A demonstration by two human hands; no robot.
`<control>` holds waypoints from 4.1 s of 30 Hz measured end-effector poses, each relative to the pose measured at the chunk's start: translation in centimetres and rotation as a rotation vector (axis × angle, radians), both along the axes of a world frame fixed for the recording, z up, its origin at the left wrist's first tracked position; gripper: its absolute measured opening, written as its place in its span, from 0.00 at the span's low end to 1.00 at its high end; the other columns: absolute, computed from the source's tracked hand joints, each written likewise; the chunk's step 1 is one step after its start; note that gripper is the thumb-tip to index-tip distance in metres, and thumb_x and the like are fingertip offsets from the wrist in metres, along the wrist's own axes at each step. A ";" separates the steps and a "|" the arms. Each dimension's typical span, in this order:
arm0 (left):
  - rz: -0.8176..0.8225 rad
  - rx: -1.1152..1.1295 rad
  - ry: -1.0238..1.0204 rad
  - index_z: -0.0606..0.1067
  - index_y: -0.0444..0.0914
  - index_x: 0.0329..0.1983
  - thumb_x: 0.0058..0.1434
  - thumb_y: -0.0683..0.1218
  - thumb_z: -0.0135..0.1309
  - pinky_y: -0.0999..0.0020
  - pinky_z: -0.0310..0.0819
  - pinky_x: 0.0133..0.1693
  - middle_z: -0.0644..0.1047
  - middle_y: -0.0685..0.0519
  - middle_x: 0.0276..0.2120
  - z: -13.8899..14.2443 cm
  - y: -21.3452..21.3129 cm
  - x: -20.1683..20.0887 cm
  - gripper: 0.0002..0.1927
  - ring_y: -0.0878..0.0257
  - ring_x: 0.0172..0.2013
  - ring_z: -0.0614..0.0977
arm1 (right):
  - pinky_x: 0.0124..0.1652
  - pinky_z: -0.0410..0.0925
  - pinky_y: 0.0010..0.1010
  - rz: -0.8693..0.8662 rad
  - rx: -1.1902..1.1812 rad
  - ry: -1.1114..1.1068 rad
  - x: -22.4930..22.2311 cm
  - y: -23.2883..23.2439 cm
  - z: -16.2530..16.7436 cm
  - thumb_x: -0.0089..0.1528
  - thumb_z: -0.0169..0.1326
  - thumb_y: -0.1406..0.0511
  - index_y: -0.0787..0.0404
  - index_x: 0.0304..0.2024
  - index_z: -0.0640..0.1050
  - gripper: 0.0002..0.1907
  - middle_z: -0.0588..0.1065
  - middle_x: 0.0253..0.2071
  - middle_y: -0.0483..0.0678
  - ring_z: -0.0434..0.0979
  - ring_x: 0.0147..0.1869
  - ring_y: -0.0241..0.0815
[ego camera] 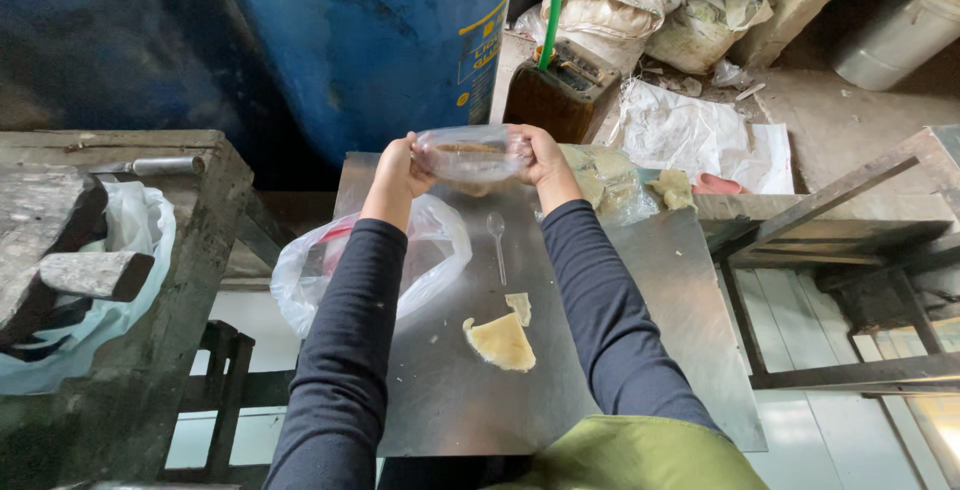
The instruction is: The person unwraps a plastic bag on a metal table, sets down a wooden board, and takes pale yellow blocks from a plastic-wrapped pile. They peel thin slices off each block by hand and arrange the slices in a fanned row on the table, discarding scraps to the side.
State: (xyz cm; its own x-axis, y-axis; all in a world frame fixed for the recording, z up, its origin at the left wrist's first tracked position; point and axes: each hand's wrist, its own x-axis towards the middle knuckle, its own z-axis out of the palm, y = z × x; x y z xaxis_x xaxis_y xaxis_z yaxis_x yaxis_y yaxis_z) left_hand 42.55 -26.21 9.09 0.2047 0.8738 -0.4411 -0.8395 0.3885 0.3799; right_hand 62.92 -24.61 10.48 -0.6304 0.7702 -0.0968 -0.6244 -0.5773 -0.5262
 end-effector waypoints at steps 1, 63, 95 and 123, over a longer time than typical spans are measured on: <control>-0.003 0.025 0.110 0.75 0.38 0.40 0.70 0.50 0.49 0.56 0.77 0.32 0.72 0.54 0.26 0.1 -0.5 -0.1 0.11 0.61 0.24 0.72 | 0.37 0.74 0.33 -0.242 -0.059 -0.223 -0.2 -0.6 0.3 0.65 0.52 0.64 0.64 0.41 0.79 0.09 0.78 0.33 0.47 0.76 0.33 0.41; 0.240 0.579 2.074 0.81 0.41 0.37 0.59 0.43 0.60 0.51 0.77 0.42 0.81 0.44 0.34 -11.1 -17.9 -4.6 0.04 0.46 0.37 0.82 | 0.37 0.71 0.35 -0.506 1.156 -1.332 -1.8 -18.8 -6.8 0.62 0.61 0.64 0.63 0.42 0.75 0.10 0.76 0.37 0.50 0.78 0.35 0.44; -0.395 0.537 2.325 0.59 0.46 0.73 0.45 0.65 0.70 0.13 0.39 0.57 0.54 0.37 0.72 -8.1 -18.8 -1.2 0.55 0.27 0.70 0.50 | 0.40 0.73 0.41 -0.612 0.967 -1.649 6.9 -16.2 -8.0 0.55 0.57 0.70 0.62 0.41 0.79 0.11 0.79 0.34 0.52 0.81 0.38 0.53; -0.416 0.843 2.002 0.74 0.40 0.42 0.47 0.55 0.69 0.49 0.65 0.45 0.75 0.47 0.42 -8.2 -26.0 6.0 0.24 0.46 0.48 0.74 | 0.46 0.70 0.39 -0.209 1.193 -1.496 6.6 -21.0 -10.3 0.56 0.63 0.65 0.63 0.42 0.77 0.14 0.72 0.43 0.54 0.77 0.46 0.52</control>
State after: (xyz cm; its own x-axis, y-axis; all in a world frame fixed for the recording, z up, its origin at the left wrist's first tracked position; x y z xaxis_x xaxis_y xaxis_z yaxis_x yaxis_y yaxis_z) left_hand 48.56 -52.20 0.85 0.2694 0.9582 0.0958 0.8117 -0.2795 0.5128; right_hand 69.51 -45.58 0.23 -0.4497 0.8779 0.1647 0.6403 0.4454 -0.6258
